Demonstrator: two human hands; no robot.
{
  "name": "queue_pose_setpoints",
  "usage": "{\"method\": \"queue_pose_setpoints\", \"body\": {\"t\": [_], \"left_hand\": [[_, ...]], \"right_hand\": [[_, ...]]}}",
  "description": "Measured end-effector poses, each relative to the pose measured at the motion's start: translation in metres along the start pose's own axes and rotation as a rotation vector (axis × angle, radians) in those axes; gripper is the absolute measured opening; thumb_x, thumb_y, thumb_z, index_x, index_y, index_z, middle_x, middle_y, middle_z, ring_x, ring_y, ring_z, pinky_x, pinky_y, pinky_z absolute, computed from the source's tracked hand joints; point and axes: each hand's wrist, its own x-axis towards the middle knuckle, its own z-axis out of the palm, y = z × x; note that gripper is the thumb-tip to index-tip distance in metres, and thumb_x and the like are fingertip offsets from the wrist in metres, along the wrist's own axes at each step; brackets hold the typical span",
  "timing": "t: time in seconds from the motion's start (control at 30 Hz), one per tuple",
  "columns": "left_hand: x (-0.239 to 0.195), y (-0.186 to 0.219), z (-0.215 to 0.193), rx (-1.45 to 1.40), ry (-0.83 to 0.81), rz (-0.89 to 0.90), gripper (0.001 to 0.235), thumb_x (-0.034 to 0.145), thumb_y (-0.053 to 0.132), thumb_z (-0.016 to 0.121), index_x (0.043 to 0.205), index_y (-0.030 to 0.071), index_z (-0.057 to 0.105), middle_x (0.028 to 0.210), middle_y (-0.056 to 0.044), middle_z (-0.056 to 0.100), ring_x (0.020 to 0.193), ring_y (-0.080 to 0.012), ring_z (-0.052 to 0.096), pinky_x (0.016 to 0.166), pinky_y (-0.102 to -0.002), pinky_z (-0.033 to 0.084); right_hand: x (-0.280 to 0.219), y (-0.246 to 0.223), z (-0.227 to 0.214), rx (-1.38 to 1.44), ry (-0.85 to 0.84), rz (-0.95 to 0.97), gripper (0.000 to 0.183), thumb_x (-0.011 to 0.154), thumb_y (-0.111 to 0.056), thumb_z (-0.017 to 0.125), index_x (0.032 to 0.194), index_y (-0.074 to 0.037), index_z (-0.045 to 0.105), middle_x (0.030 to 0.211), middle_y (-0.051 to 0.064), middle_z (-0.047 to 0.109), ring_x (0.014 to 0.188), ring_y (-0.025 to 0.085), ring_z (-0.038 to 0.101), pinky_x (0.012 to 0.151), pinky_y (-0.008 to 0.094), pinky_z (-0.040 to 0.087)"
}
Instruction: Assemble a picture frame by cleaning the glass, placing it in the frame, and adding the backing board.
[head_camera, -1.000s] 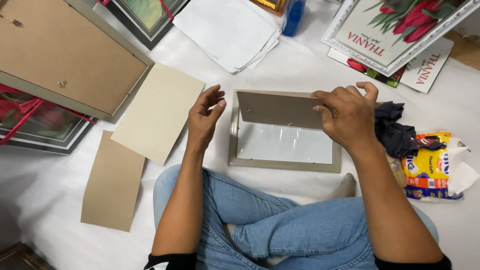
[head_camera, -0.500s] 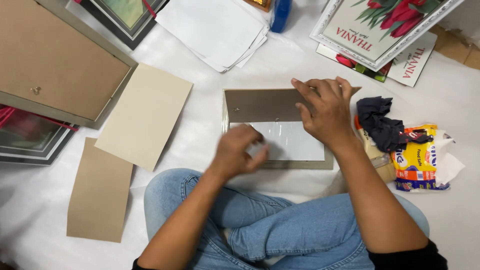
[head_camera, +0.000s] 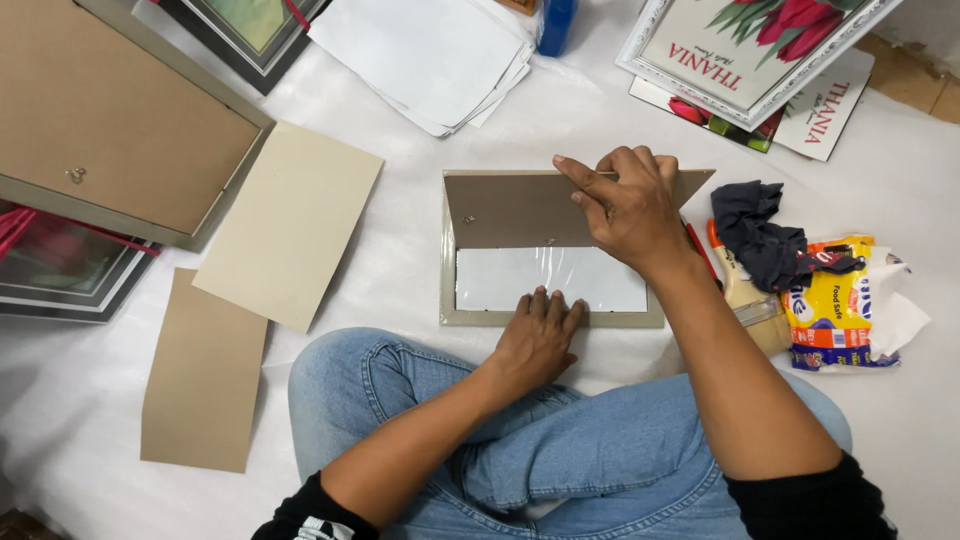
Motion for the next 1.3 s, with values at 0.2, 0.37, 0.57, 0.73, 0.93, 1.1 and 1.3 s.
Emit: {"method": "queue_pose_setpoints", "body": {"t": [0.2, 0.37, 0.57, 0.73, 0.93, 1.1, 1.3], "left_hand": [[0.003, 0.000, 0.011, 0.024, 0.003, 0.023, 0.078, 0.094, 0.051, 0.065, 0.154, 0.007, 0.043, 0.143, -0.030, 0.055, 0.136, -0.0506, 0.048, 0.111, -0.057, 0.037], [0.003, -0.001, 0.007, 0.035, -0.017, 0.019, 0.073, 0.094, 0.052, 0.064, 0.150, 0.008, 0.048, 0.144, -0.028, 0.055, 0.136, -0.0487, 0.048, 0.113, -0.056, 0.036], [0.005, -0.001, 0.013, 0.032, 0.013, 0.009, 0.071, 0.093, 0.052, 0.065, 0.146, 0.008, 0.051, 0.142, -0.027, 0.058, 0.134, -0.0486, 0.051, 0.112, -0.056, 0.037], [0.005, -0.003, 0.009, 0.023, 0.003, 0.015, 0.069, 0.094, 0.052, 0.065, 0.146, 0.008, 0.053, 0.141, -0.027, 0.058, 0.132, -0.0476, 0.053, 0.111, -0.056, 0.037], [0.007, -0.003, 0.010, 0.036, -0.016, 0.015, 0.067, 0.095, 0.053, 0.062, 0.145, 0.010, 0.054, 0.141, -0.025, 0.059, 0.132, -0.0466, 0.053, 0.110, -0.055, 0.037], [0.007, -0.003, 0.012, 0.052, -0.005, 0.023, 0.066, 0.095, 0.053, 0.062, 0.145, 0.011, 0.055, 0.141, -0.024, 0.059, 0.132, -0.0459, 0.052, 0.110, -0.055, 0.037], [0.008, 0.000, 0.020, 0.031, 0.024, 0.004, 0.064, 0.094, 0.052, 0.064, 0.142, 0.011, 0.056, 0.137, -0.022, 0.061, 0.128, -0.0408, 0.053, 0.106, -0.051, 0.038]], "right_hand": [[0.003, 0.001, -0.001, 0.028, -0.044, 0.031, 0.037, 0.095, -0.023, 0.073, 0.131, -0.034, 0.072, 0.087, 0.003, 0.055, 0.087, 0.024, 0.058, 0.090, 0.044, 0.034], [0.003, 0.003, 0.004, 0.037, -0.036, 0.057, 0.039, 0.094, -0.022, 0.074, 0.131, -0.035, 0.073, 0.087, 0.001, 0.053, 0.087, 0.023, 0.057, 0.090, 0.042, 0.033], [0.004, 0.000, -0.003, 0.030, -0.023, 0.070, 0.042, 0.094, -0.022, 0.075, 0.132, -0.038, 0.072, 0.087, 0.000, 0.053, 0.087, 0.022, 0.056, 0.090, 0.042, 0.032], [0.000, 0.001, -0.001, 0.030, -0.042, 0.068, 0.042, 0.092, -0.021, 0.077, 0.131, -0.037, 0.073, 0.087, 0.001, 0.054, 0.086, 0.023, 0.057, 0.089, 0.043, 0.033], [-0.004, 0.003, 0.004, 0.069, -0.094, 0.089, 0.042, 0.092, -0.021, 0.076, 0.132, -0.035, 0.073, 0.086, 0.003, 0.056, 0.086, 0.024, 0.058, 0.089, 0.043, 0.034], [-0.003, 0.004, 0.005, 0.061, -0.119, 0.084, 0.043, 0.091, -0.022, 0.076, 0.133, -0.034, 0.072, 0.088, 0.004, 0.058, 0.088, 0.025, 0.059, 0.089, 0.043, 0.035], [-0.013, 0.017, 0.021, -0.045, -0.238, 0.106, 0.068, 0.076, -0.025, 0.083, 0.142, -0.026, 0.064, 0.103, 0.010, 0.059, 0.102, 0.032, 0.056, 0.093, 0.049, 0.033]]}}
